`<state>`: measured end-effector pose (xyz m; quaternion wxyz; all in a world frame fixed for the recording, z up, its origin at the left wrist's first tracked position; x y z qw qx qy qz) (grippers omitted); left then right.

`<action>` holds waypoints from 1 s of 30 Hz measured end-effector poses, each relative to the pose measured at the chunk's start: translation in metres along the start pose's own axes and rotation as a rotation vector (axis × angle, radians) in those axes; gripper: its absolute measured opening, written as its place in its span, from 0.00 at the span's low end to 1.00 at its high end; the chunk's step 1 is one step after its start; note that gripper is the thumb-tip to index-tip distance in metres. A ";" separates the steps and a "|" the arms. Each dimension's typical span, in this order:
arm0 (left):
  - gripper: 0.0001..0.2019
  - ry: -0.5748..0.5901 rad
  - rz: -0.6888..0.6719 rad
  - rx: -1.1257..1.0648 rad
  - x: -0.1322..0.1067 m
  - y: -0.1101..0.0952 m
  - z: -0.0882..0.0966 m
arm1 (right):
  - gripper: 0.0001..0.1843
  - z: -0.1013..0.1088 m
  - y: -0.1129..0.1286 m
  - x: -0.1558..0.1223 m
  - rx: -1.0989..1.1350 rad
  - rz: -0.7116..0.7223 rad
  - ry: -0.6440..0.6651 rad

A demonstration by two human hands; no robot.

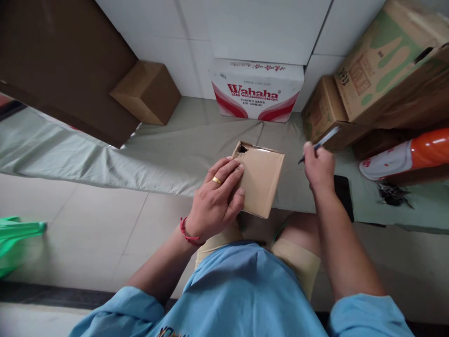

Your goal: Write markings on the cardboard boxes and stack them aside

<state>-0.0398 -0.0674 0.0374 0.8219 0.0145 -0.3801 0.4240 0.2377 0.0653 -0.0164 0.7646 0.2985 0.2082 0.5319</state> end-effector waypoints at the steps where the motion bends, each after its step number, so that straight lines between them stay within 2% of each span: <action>1: 0.21 0.000 -0.002 0.002 0.000 0.000 0.000 | 0.26 -0.007 -0.019 0.003 -0.184 -0.055 0.108; 3: 0.21 0.003 0.001 0.001 0.000 0.001 0.000 | 0.25 -0.019 -0.048 0.002 -0.434 -0.099 0.279; 4: 0.21 0.006 0.004 -0.002 -0.001 0.002 0.000 | 0.24 -0.024 -0.058 -0.001 -0.489 -0.100 0.334; 7: 0.21 0.009 0.005 -0.011 -0.002 0.003 0.000 | 0.19 -0.033 -0.073 -0.011 -0.526 -0.125 0.337; 9: 0.21 0.001 -0.002 -0.009 -0.002 0.003 0.001 | 0.20 -0.034 -0.079 -0.019 -0.530 -0.147 0.321; 11: 0.21 -0.002 -0.008 -0.011 -0.002 0.003 0.001 | 0.25 -0.026 -0.088 -0.028 -0.508 -0.153 0.237; 13: 0.22 0.003 -0.009 -0.019 -0.001 0.003 0.001 | 0.29 -0.009 -0.104 -0.041 -0.508 -0.166 0.048; 16: 0.22 -0.002 -0.019 -0.024 0.000 0.002 0.002 | 0.38 0.020 -0.140 -0.065 -0.548 -0.263 -0.246; 18: 0.22 -0.011 -0.026 -0.018 0.000 0.003 0.002 | 0.44 0.032 -0.166 -0.078 -0.560 -0.350 -0.296; 20: 0.22 -0.019 -0.030 -0.013 0.000 0.003 0.002 | 0.47 0.038 -0.185 -0.083 -0.573 -0.410 -0.265; 23: 0.23 -0.014 -0.017 -0.011 0.000 0.001 0.002 | 0.46 0.042 -0.194 -0.078 -0.592 -0.477 -0.203; 30: 0.21 -0.011 0.044 0.047 0.002 -0.018 0.000 | 0.49 0.047 -0.184 -0.057 -0.520 -0.572 -0.158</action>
Point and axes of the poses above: each hand's wrist, its own x-axis towards the middle knuckle, its own z-axis out of the back of the hand, y = z × x, the point moved 4 cm from there along x, towards the middle knuckle, and after that the axes turned 9 degrees about -z, right-handed, at the moved point
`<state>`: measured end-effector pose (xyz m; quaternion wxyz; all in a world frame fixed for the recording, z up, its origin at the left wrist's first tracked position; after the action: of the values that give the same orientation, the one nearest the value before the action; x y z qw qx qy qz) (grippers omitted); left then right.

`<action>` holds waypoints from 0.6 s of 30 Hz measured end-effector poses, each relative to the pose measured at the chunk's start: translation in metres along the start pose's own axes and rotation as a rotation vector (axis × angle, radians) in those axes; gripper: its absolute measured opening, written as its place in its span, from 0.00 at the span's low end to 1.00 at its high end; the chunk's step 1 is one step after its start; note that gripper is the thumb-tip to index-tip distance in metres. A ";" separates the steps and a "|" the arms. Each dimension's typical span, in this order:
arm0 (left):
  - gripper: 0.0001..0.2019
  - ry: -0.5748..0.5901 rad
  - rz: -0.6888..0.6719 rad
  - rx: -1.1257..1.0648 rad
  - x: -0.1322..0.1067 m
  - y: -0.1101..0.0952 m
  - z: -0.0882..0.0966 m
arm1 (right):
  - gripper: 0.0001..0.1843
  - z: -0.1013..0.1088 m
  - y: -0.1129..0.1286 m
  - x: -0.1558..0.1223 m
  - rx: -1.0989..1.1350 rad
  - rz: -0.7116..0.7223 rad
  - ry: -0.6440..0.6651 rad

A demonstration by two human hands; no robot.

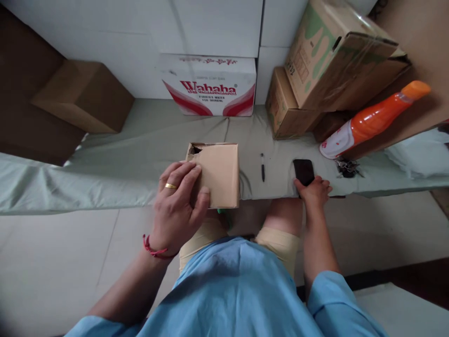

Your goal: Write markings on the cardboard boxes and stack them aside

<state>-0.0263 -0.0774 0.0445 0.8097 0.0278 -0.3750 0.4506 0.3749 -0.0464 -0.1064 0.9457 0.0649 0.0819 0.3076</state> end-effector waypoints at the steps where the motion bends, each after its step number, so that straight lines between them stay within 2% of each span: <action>1: 0.22 0.009 0.001 -0.008 0.000 -0.001 0.001 | 0.50 0.001 0.001 0.000 -0.002 -0.006 0.001; 7: 0.28 0.168 0.009 -0.202 -0.014 0.003 0.018 | 0.46 0.004 0.001 -0.002 -0.054 0.014 -0.022; 9: 0.28 0.180 0.004 -0.214 -0.022 0.005 0.021 | 0.43 0.005 -0.001 -0.002 -0.058 0.050 -0.051; 12: 0.30 0.161 -0.024 -0.202 -0.032 0.006 0.020 | 0.36 0.013 0.001 -0.006 0.066 0.170 -0.087; 15: 0.33 0.138 -0.031 -0.191 -0.038 0.007 0.011 | 0.33 0.036 0.014 -0.026 0.214 0.270 -0.119; 18: 0.34 0.111 -0.030 -0.209 -0.041 0.005 0.003 | 0.33 0.079 0.041 -0.069 0.319 0.436 -0.174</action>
<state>-0.0443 -0.1050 0.0190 0.8344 -0.0759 -0.3739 0.3978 0.3112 -0.0600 -0.0139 0.8387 0.2549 0.0320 0.4803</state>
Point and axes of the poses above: each hand's wrist, its own x-axis towards the middle knuckle, its own z-axis out of the back of the hand, y = z × x, the point moved 4 cm from there along x, towards the middle knuckle, and after that the axes turned 9 degrees about -z, right-handed, at the moved point
